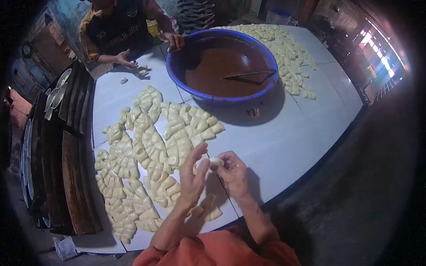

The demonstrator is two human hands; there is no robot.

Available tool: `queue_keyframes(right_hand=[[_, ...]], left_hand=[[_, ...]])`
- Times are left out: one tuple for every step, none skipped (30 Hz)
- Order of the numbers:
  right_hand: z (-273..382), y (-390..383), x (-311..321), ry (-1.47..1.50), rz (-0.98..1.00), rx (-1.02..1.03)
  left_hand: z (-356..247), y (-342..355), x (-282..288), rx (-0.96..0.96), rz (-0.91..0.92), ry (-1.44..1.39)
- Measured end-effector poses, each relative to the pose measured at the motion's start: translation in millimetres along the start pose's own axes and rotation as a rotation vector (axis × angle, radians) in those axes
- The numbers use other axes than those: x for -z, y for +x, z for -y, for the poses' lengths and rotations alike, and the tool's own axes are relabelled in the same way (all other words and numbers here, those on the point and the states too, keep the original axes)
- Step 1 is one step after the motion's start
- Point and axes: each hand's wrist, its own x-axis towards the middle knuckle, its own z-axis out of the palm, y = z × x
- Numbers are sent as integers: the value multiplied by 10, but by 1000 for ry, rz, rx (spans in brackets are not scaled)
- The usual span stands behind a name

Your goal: The person fills pieces of dough with a dark filling from a bowl using a spoon and then places the filled dough into round baking tins on a stack of trays.

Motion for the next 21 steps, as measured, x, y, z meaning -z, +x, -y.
queue_keyframes(right_hand=[[2,14,-44,139,20,68],[-101,54,7,214,43,36],[-28,84,-62,214,55,43],[84,85,-167,363,59,-19],[176,103,-245,512,63,-82],[249,157,-248,490,89,-87],[316,237,-257,488,96,-79],[388,338,-272,409,120,-72],[459,445,-274,327,138,-65],[537,592,-267,301,171,-55],[585,795,-239,216,143,50],[688,1015,-189,129,112,160],[887,1230,-123,-68,69,225],[1036,1473,-158,-280,46,346],[1070,1789,2,-459,98,355],[1103,2031,28,-688,118,315],[1153,2213,90,-696,104,319],[1178,2376,150,-1036,170,326],[1140,2491,167,-1369,247,325],[1065,2563,194,-1368,245,327],[1004,2608,156,-1516,364,210]], left_hand=[[7,36,-97,-157,-43,-6],[42,44,-161,-207,12,-17],[98,66,-195,-259,59,-21],[209,175,-227,-443,8,-81],[274,197,-279,-453,2,-77],[273,230,-349,-364,-13,-236],[277,260,-378,-273,-27,-393],[292,280,-359,-129,57,-495],[341,319,-388,-137,59,-498],[413,359,-437,-22,48,-577],[482,392,-458,93,37,-653],[540,409,-439,151,93,-698],[357,362,-376,242,89,-601],[390,345,-295,286,82,-554],[411,330,-240,330,79,-509],[444,321,-151,329,71,-500],[465,329,-128,361,67,-436],[479,337,-101,391,60,-369],[472,341,-39,395,53,-312],[499,338,-16,409,48,-316],[524,333,18,422,39,-318]])
